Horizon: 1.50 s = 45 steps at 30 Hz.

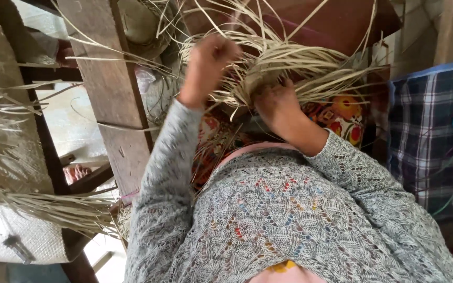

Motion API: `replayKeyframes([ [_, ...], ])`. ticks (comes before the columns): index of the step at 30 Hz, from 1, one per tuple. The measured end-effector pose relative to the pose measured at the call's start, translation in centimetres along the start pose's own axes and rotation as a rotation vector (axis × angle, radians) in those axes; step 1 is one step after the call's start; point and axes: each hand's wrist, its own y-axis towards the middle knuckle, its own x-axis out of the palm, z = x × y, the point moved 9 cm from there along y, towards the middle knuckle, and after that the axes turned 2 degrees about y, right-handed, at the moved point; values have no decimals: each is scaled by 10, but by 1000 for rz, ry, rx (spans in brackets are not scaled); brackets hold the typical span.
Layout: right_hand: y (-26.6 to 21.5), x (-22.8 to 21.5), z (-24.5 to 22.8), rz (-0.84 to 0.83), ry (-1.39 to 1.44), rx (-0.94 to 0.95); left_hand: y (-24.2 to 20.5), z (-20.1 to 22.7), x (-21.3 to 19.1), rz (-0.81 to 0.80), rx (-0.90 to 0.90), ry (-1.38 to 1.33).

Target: Weaving and braiding dried plant fibers to create a circular woven object, such as a hat or basket base.

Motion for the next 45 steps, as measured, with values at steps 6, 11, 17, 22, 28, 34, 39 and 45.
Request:
replayKeyframes([
  [6, 0, -38, 6, -243, 195, 89, 17, -77, -64, 442, -613, -1329],
  [11, 4, -57, 6, -475, 283, 178, -12, 17, -54, -129, -248, -533],
  [17, -8, -11, 2, 173, 101, -45, -46, -35, 17, -251, -183, 21],
  [22, -13, -11, 19, -7, 182, 15, -44, -37, 20, -91, -360, -376],
  [28, -5, -90, 25, 319, 744, -32, -65, -52, 52, -17, -714, -1121],
  [34, 11, -93, 30, 438, 769, 39, -58, -15, 34, 23, -503, -1053],
  [39, 19, -96, 31, 443, 635, 111, -51, 10, -1, 57, -132, -541],
  [45, 20, -144, 23, 619, 538, 59, -36, 33, 3, -162, -151, -624],
])
